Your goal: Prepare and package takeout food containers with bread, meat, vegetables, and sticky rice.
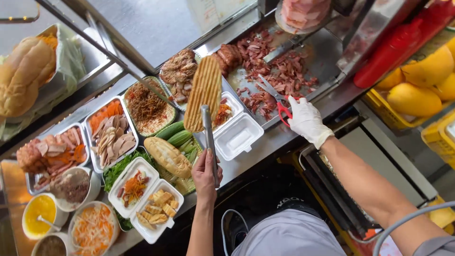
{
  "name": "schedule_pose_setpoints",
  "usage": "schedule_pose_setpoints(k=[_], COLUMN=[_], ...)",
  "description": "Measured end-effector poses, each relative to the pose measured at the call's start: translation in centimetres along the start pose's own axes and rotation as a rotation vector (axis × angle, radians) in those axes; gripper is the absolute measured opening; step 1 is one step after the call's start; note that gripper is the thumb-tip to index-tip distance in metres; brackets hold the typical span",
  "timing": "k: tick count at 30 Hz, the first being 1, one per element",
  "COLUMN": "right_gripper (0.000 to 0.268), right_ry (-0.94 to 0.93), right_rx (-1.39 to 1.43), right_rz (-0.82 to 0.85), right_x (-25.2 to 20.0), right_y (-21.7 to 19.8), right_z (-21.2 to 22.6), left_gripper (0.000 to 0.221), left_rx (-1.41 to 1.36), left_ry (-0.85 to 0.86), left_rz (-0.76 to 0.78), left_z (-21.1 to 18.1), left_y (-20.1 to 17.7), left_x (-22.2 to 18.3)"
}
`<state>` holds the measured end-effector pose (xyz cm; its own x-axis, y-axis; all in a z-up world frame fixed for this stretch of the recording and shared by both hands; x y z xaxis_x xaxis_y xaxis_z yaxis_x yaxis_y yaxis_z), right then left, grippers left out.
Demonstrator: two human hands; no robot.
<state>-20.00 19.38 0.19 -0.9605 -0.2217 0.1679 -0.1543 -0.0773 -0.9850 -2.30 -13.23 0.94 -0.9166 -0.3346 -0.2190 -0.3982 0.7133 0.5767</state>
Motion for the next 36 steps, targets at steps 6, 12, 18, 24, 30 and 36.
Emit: schedule_pose_setpoints(k=[6, 12, 18, 24, 30, 36], right_gripper=[0.085, 0.062, 0.058, 0.07, 0.073, 0.054], right_ry=[0.039, 0.05, -0.181, -0.51, -0.525, -0.376], right_rx=[0.081, 0.863, 0.836, 0.21, 0.063, 0.764], right_rz=[0.527, 0.629, 0.914, 0.99, 1.016, 1.148], right_x=[-0.7, -1.4, 2.1, 3.9, 3.4, -0.7], right_y=[1.0, 0.2, -0.8, -10.6, -12.1, -8.3], right_z=[-3.1, -9.0, -12.6, -6.2, -3.6, -2.5], left_gripper=[0.037, 0.038, 0.039, 0.039, 0.041, 0.033], left_rx=[0.259, 0.349, 0.547, 0.709, 0.801, 0.293], left_ry=[0.004, -0.069, -0.12, -0.251, -0.305, -0.18], left_rz=[-0.087, 0.074, 0.165, 0.234, 0.2, 0.091], left_z=[-1.1, -3.0, -7.1, -9.7, -11.3, -6.3], left_y=[-1.0, -4.3, -4.6, -2.7, -1.7, -2.5], left_x=[-2.3, -1.7, -1.0, -2.0, -2.6, -1.1])
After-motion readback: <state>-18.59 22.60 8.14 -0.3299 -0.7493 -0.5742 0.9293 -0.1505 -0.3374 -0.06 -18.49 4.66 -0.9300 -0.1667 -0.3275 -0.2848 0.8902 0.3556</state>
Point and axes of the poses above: each hand's wrist, its own x-axis towards the middle knuckle, its own y-axis out of the palm, z = x × y, the point moved 5 cm from there along x, towards the middle knuckle, and after that the axes turned 15 degrees about -x, right-handed, at the moved point
